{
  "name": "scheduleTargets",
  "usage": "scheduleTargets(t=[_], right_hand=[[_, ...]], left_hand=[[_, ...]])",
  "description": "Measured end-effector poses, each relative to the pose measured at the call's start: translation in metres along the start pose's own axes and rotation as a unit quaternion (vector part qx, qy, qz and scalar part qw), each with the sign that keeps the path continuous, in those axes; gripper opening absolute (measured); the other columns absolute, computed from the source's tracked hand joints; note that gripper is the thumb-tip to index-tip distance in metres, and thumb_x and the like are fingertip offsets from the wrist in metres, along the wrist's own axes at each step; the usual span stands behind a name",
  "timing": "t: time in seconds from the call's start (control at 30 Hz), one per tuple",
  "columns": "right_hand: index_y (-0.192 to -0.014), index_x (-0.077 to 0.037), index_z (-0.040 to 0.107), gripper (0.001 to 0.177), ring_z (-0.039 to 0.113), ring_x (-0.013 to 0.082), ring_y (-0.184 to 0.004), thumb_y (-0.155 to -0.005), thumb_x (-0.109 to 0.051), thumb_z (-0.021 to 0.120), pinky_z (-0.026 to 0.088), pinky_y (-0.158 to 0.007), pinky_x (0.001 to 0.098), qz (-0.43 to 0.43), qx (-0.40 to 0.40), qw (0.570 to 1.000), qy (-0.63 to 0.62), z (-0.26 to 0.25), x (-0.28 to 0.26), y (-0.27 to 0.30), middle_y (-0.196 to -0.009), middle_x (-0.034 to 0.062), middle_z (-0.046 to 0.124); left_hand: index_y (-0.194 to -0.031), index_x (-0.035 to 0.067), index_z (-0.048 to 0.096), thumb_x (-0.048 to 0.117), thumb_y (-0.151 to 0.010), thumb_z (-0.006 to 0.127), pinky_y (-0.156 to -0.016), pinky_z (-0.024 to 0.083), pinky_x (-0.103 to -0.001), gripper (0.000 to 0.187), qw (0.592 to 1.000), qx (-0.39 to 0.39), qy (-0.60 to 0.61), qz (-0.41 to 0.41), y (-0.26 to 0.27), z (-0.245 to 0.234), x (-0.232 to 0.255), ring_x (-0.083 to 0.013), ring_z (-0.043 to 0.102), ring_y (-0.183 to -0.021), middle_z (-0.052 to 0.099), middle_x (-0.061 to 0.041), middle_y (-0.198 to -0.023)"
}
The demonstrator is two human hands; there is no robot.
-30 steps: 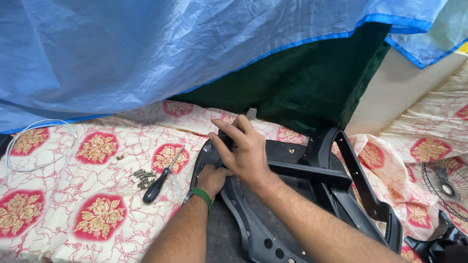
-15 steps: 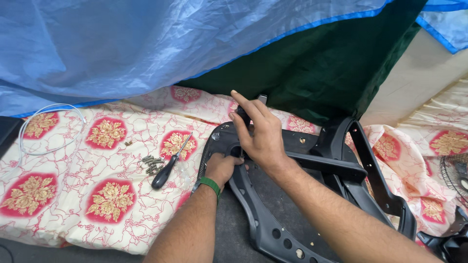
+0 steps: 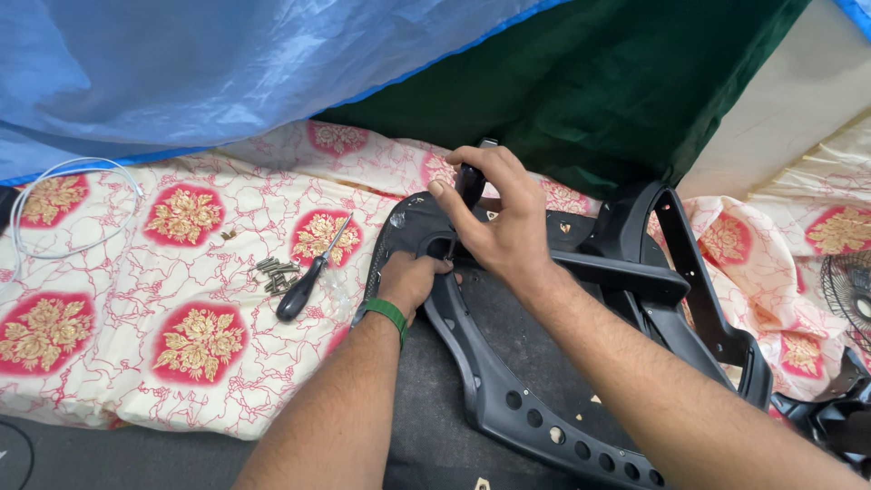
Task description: The person uses a screwdriver to fasten screws into a black plastic chair frame resting on a patterned cloth. They repeatedly align the frame, insert screws, and tighten them while adjusting the frame's position.
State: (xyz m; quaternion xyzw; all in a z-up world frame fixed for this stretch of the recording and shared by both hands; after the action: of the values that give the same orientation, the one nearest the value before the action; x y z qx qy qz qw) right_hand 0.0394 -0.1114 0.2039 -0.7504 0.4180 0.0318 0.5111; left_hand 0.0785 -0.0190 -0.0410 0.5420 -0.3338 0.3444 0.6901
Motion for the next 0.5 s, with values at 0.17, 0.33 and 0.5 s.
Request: scheduleTargets(t=[0.17, 0.33, 0.5], right_hand=[[-0.117, -0.007, 0.072, 0.024, 0.065, 0.0088, -0.096, -0.096, -0.010, 0.083, 0.066, -0.069, 0.0201, 0.017, 0.015, 1.000, 0.005, 0.001, -0.001, 0.005, -0.111, 0.0054, 0.055], [-0.129, -0.010, 0.072, 0.036, 0.052, 0.0085, -0.084, -0.095, -0.009, 0.084, 0.061, -0.059, 0.0184, 0.020, 0.013, 0.997, 0.073, 0.005, -0.004, 0.010, -0.102, 0.0053, 0.046], [-0.147, -0.011, 0.060, 0.048, 0.057, 0.0095, -0.088, -0.102, -0.005, 0.077, 0.064, -0.076, 0.0225, 0.015, 0.002, 0.999, 0.051, 0.010, -0.007, 0.009, -0.104, 0.0043, 0.050]], left_hand=[[-0.093, -0.013, 0.069, 0.003, -0.080, 0.070, -0.057, 0.061, -0.035, 0.021, 1.000, 0.027, -0.007, 0.000, 0.009, -0.003, 0.005, -0.0269, 0.077, -0.065, 0.078, -0.021, -0.080], [-0.093, -0.012, 0.072, 0.006, -0.081, 0.070, -0.058, 0.060, -0.034, 0.022, 0.999, 0.027, -0.035, -0.005, 0.014, -0.004, 0.008, -0.0252, 0.077, -0.065, 0.078, -0.019, -0.079], [-0.097, -0.011, 0.070, 0.004, -0.080, 0.071, -0.058, 0.061, -0.034, 0.022, 1.000, 0.024, 0.001, -0.013, 0.013, -0.002, 0.007, -0.0227, 0.078, -0.067, 0.078, -0.019, -0.080]])
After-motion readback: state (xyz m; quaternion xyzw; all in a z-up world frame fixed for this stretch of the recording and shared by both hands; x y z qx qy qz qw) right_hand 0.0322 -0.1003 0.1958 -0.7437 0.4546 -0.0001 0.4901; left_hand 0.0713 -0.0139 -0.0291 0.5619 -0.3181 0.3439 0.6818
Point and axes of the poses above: each hand's wrist, its own y-axis away from the middle knuckle, its own z-axis out of the palm, x = y × z, the point moved 10 cm from there along -y, towards the middle knuckle
